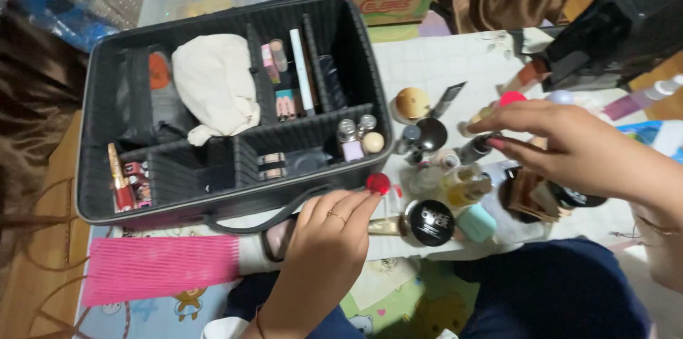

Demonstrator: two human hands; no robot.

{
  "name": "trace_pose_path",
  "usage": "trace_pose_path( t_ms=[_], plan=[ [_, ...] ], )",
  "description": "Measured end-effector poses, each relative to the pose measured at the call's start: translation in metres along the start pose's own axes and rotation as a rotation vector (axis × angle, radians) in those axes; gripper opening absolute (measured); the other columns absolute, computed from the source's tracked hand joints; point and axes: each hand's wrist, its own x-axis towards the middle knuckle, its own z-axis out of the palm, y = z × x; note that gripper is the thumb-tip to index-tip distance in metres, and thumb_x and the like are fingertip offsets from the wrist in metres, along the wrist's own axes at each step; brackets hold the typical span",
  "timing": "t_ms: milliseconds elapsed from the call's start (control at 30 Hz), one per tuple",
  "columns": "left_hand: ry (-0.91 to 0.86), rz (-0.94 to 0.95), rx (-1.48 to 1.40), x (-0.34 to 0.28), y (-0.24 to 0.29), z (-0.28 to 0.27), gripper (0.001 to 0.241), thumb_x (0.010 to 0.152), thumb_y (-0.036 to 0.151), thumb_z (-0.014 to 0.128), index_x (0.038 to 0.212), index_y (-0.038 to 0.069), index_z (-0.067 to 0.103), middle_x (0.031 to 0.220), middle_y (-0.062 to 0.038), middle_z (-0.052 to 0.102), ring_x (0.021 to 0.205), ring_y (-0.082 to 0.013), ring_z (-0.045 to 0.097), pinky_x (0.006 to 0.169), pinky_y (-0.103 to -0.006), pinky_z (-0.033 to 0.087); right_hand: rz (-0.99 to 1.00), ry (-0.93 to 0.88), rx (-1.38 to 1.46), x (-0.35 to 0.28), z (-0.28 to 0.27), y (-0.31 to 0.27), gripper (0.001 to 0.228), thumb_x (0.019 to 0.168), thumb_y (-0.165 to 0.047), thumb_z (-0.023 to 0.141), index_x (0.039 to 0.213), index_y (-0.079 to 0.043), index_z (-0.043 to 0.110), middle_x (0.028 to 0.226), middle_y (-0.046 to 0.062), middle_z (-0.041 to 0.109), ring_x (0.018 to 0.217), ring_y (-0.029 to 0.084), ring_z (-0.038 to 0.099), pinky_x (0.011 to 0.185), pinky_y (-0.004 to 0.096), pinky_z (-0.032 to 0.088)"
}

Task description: The person packs various cosmetic items, including bottles, tubes, and compacts, into a black makeup case. They pick up items from a table and place them into the case's compartments.

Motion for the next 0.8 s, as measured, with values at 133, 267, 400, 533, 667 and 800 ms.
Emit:
trace_pose_path(
  t_ms=[133,267,400,533,667,800],
  plan=[
    [0.021,0.070,-0.091,0.016,0.024,0.008,0.039,0.078,-0.001,0.065,0.117,-0.003,0.067,0.115,-0.012,0.070,0.105,-0.0275,0.062,0.098,-0.0394,0.046,0.033,0.087,0.045,-0.024,0.009,0.066,0.030,0.088,-0.022,0.070,0.117,-0.016,0.074,0.102,-0.001,0.077,0.065,0.018,0.066,0.055,0.032,0.051],
    [-0.018,0.105,-0.207,0.037,0.047,0.023,0.036,0.079,-0.003,0.066,0.115,-0.005,0.065,0.116,-0.014,0.070,0.103,-0.0279,0.062,0.096,-0.0390,0.045,0.274,0.234,0.224,-0.048,0.020,0.111,0.029,0.096,-0.017,0.066,0.123,-0.015,0.076,0.106,0.002,0.078,0.076,0.019,0.066,0.067,0.032,0.053],
    [-0.089,0.150,-0.263,0.057,0.062,0.051,0.035,0.081,-0.001,0.063,0.116,-0.003,0.064,0.116,-0.013,0.068,0.105,-0.0278,0.060,0.098,-0.0387,0.043,0.332,0.321,0.357,-0.063,0.034,0.151,0.031,0.096,-0.013,0.065,0.126,-0.013,0.075,0.109,0.002,0.077,0.078,0.019,0.063,0.070,0.032,0.051],
    [-0.243,0.124,-0.322,0.076,0.074,0.089,0.039,0.082,0.006,0.057,0.120,0.003,0.065,0.120,-0.010,0.070,0.111,-0.0282,0.060,0.099,-0.0387,0.042,0.294,0.369,0.429,-0.072,0.049,0.181,0.027,0.096,-0.016,0.065,0.120,-0.011,0.077,0.109,0.001,0.077,0.085,0.016,0.064,0.072,0.028,0.046],
    [-0.304,0.048,-0.482,0.093,0.095,0.119,0.026,0.088,0.005,0.056,0.110,0.000,0.070,0.112,-0.011,0.074,0.106,-0.0300,0.066,0.092,-0.0392,0.050,0.218,0.362,0.550,-0.080,0.057,0.194,0.031,0.093,-0.012,0.064,0.122,-0.012,0.075,0.114,0.000,0.076,0.089,0.013,0.063,0.072,0.026,0.046],
    [-0.221,0.038,-0.378,0.093,0.122,0.145,0.031,0.088,0.003,0.058,0.117,-0.004,0.067,0.116,-0.016,0.070,0.110,-0.0305,0.062,0.096,-0.0401,0.047,0.084,0.274,0.652,-0.085,0.064,0.205,0.038,0.089,-0.016,0.068,0.125,-0.008,0.072,0.126,0.003,0.074,0.108,0.015,0.068,0.090,0.028,0.052]
  ],
)
